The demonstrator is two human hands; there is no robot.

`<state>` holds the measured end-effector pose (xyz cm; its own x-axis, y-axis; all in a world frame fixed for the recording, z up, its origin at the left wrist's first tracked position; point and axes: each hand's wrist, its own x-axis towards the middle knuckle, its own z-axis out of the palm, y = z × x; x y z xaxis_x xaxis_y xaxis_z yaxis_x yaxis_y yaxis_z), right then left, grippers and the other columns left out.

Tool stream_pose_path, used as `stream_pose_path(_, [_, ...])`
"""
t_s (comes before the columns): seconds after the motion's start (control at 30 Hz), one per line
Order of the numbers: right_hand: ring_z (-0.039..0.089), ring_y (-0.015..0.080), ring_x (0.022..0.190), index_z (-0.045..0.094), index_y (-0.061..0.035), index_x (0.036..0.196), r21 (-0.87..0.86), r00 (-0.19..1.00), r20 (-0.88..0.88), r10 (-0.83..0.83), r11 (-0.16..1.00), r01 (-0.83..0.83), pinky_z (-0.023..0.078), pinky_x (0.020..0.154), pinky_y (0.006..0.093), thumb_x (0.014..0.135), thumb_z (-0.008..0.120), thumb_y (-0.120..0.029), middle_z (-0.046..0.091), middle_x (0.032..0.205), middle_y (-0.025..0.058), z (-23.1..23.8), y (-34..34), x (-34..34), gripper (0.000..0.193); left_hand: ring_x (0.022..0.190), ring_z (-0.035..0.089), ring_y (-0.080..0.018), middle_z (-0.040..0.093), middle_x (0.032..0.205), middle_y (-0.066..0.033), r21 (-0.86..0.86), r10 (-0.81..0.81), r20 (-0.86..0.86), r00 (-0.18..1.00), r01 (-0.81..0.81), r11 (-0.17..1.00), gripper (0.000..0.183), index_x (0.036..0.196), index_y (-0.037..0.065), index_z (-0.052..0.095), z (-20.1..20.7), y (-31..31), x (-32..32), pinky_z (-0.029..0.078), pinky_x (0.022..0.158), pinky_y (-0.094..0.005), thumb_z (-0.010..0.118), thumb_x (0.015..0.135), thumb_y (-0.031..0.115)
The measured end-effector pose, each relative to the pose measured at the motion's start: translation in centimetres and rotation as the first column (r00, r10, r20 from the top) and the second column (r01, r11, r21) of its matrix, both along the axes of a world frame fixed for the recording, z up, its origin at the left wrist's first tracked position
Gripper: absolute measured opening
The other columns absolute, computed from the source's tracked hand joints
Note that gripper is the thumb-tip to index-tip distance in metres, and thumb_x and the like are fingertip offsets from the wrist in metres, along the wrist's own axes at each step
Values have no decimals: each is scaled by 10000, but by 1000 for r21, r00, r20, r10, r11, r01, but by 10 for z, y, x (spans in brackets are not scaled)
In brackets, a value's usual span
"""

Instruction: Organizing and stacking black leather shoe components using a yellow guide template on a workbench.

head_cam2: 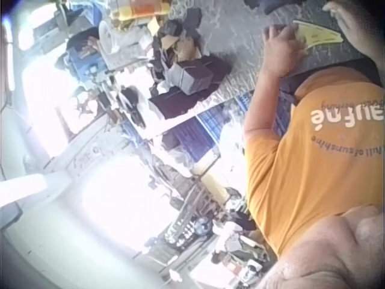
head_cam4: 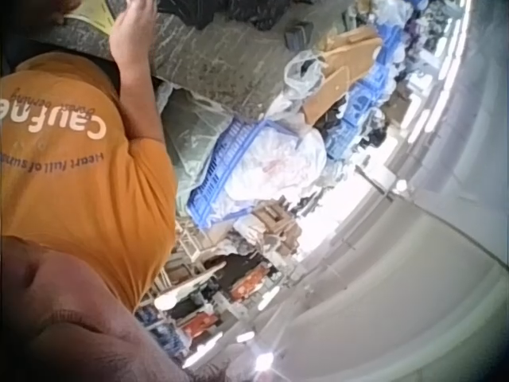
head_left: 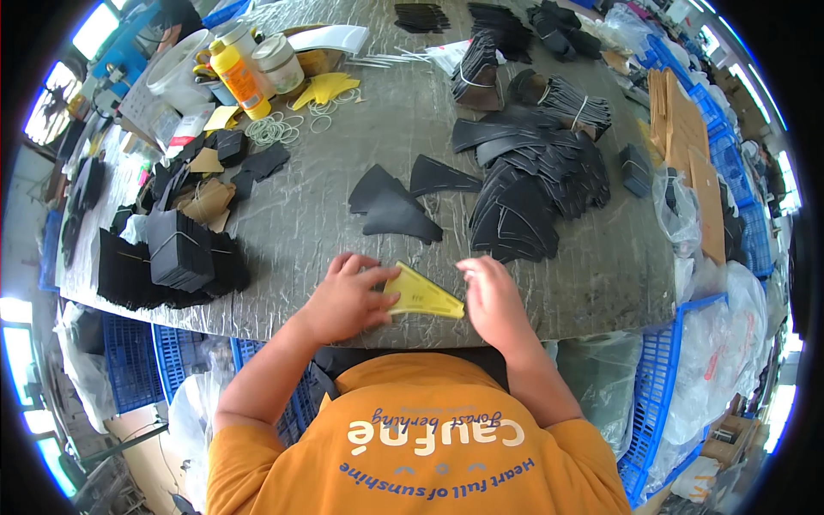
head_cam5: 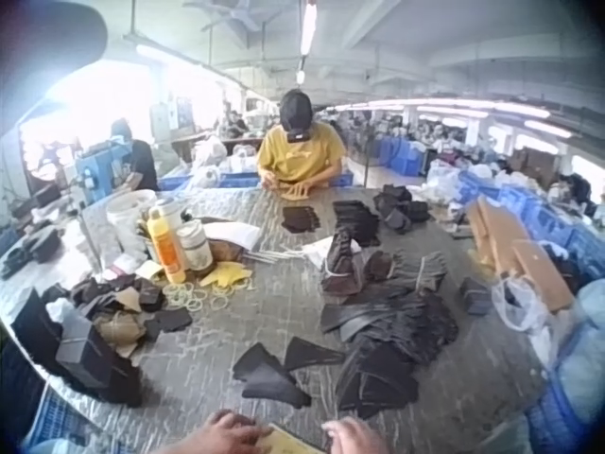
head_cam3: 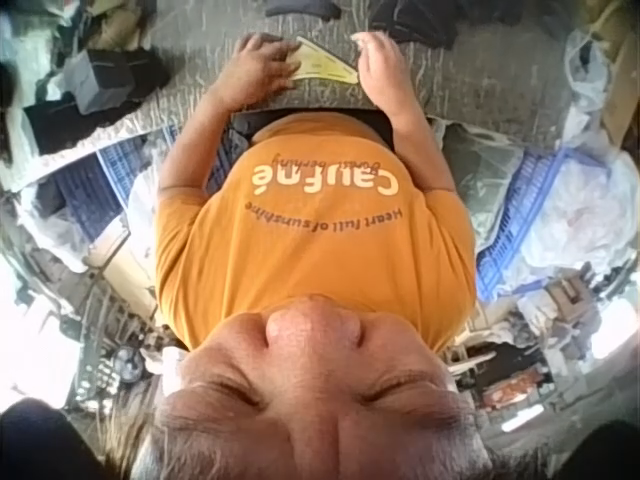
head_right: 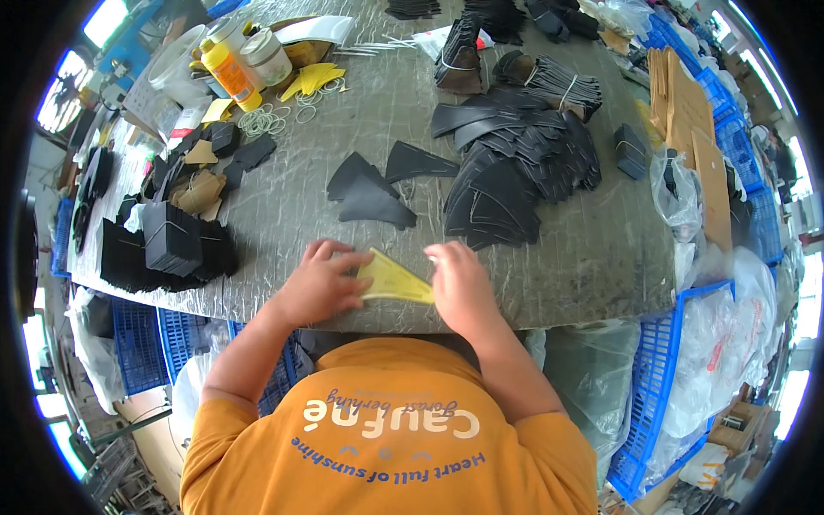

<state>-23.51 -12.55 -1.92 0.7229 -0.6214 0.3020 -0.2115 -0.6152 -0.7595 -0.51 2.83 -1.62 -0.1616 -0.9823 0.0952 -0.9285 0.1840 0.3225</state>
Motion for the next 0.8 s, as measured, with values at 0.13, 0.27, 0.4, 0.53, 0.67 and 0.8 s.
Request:
stream_pose_path(0.13, [611, 325, 938, 637, -57, 1025, -217, 957, -288, -34, 976, -31, 537, 797, 429, 793, 700, -84, 589, 940, 90, -16, 12, 25, 242, 1241, 500, -313, 588, 1360, -59, -38, -8, -76, 997, 5, 999, 448, 1047, 165, 728, -5, 34, -18, 349, 1087, -560, 841, 646, 330])
stream_pose_path(0.27, [632, 304, 883, 643, -73, 867, -86, 971, -233, 51, 994, -72, 544, 742, 433, 716, 695, -41, 660, 860, 84, -18, 21, 31, 163, 1164, 564, -289, 623, 1324, -58, -126, 0, -131, 991, -17, 992, 401, 1031, 137, 735, -16, 52, -26, 403, 1052, -545, 828, 679, 305])
stream_pose_path(0.4, [652, 342, 820, 661, -76, 872, 40, 991, -114, -69, 996, 74, 534, 730, 435, 717, 688, -31, 668, 838, 130, 17, 2, 19, 163, 1095, 607, -279, 674, 1240, -64, -196, 1, -146, 989, -30, 980, 316, 997, 98, 725, -20, 54, -27, 419, 1036, -544, 794, 714, 221])
stream_pose_path(0.53, [632, 307, 848, 659, -81, 925, -205, 926, -150, -346, 927, 314, 523, 767, 423, 720, 710, -3, 646, 870, 93, 51, -65, -4, 226, 1091, 611, -281, 676, 1226, -65, -231, -20, -159, 987, -18, 973, 337, 999, 106, 713, -22, 53, -25, 430, 1023, -546, 801, 685, 190])
stream_pose_path(0.67, [597, 297, 964, 670, -107, 924, -476, 957, -107, -270, 859, 189, 514, 833, 416, 731, 771, -112, 652, 950, 49, 57, -65, 23, 218, 1051, 636, -283, 689, 1182, -77, -274, 3, -136, 991, -40, 961, 343, 1000, 88, 699, -23, 52, -28, 463, 994, -528, 790, 671, 121])
stream_pose_path(0.8, [603, 302, 998, 653, -58, 1001, -391, 959, -280, -46, 918, -70, 536, 830, 402, 738, 793, -117, 637, 997, 97, 11, -37, 72, 304, 986, 676, -288, 710, 1131, -112, -373, 9, -139, 990, -61, 926, 317, 1049, 38, 696, -34, 54, -28, 525, 913, -468, 755, 739, 59])
